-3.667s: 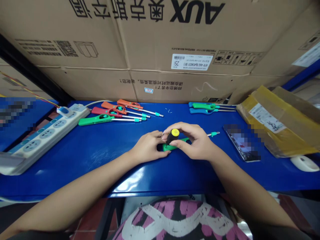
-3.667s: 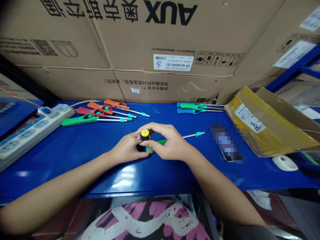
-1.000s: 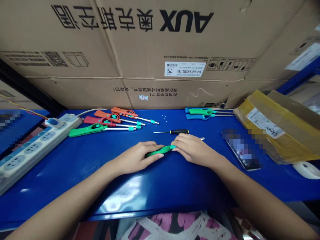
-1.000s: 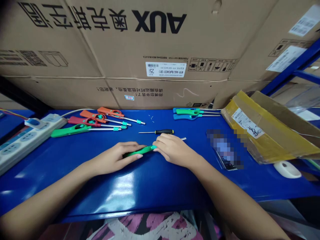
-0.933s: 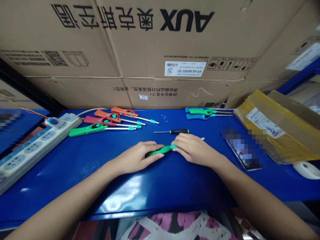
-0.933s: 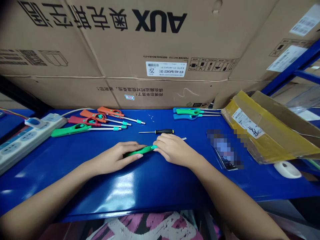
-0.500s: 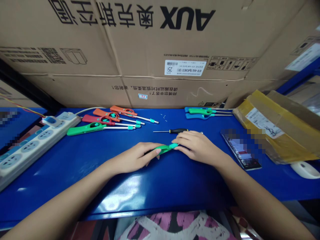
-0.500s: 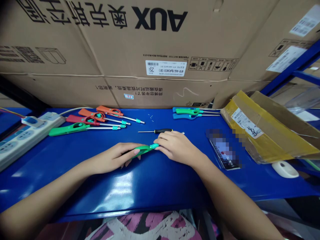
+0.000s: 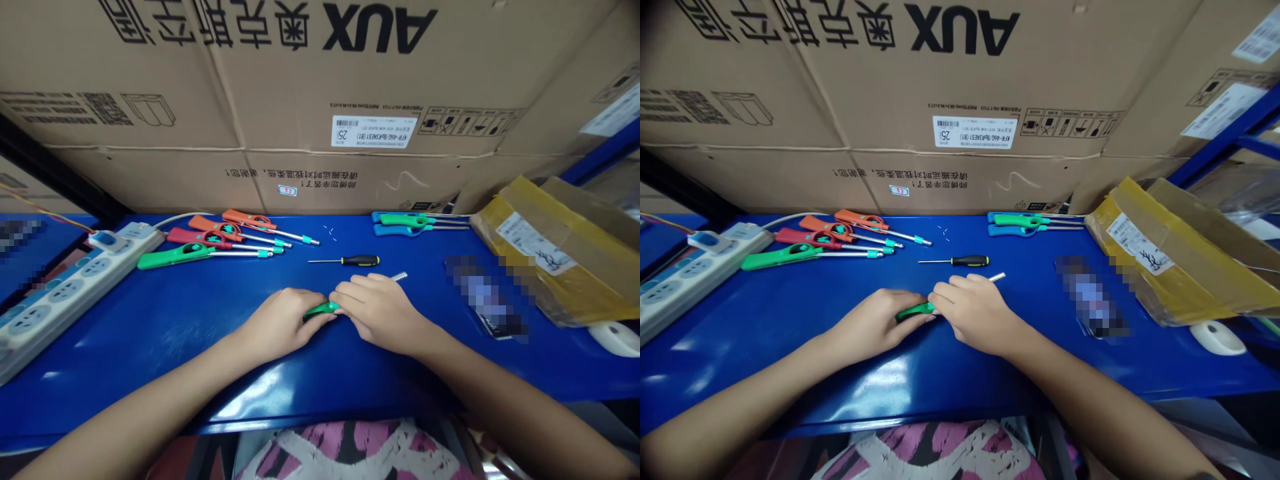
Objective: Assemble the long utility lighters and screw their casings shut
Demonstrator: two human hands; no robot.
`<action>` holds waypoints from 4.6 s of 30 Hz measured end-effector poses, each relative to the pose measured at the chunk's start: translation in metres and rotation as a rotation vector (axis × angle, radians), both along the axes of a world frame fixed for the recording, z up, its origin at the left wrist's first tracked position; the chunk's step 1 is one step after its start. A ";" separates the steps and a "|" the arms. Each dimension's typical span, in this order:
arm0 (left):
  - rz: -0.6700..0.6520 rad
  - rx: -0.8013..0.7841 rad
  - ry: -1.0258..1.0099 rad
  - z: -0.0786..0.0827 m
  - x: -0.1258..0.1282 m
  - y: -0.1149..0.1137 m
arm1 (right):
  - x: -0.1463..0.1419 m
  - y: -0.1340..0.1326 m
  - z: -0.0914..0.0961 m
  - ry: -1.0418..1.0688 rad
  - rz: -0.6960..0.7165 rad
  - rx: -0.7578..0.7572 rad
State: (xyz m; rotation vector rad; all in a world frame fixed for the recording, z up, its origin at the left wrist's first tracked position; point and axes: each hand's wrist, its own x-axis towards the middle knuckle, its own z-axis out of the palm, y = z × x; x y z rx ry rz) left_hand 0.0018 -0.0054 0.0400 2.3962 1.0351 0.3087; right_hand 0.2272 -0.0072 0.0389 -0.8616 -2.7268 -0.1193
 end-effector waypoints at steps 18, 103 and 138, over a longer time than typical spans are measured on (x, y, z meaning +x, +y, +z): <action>0.037 -0.090 0.025 -0.004 -0.005 0.003 | 0.007 0.011 -0.013 0.057 0.134 0.018; -0.016 0.315 0.097 -0.016 -0.017 0.017 | 0.037 0.029 -0.015 0.106 -0.062 0.083; 0.043 -0.038 -0.193 -0.016 -0.010 0.013 | 0.019 0.022 -0.010 0.044 -0.135 -0.071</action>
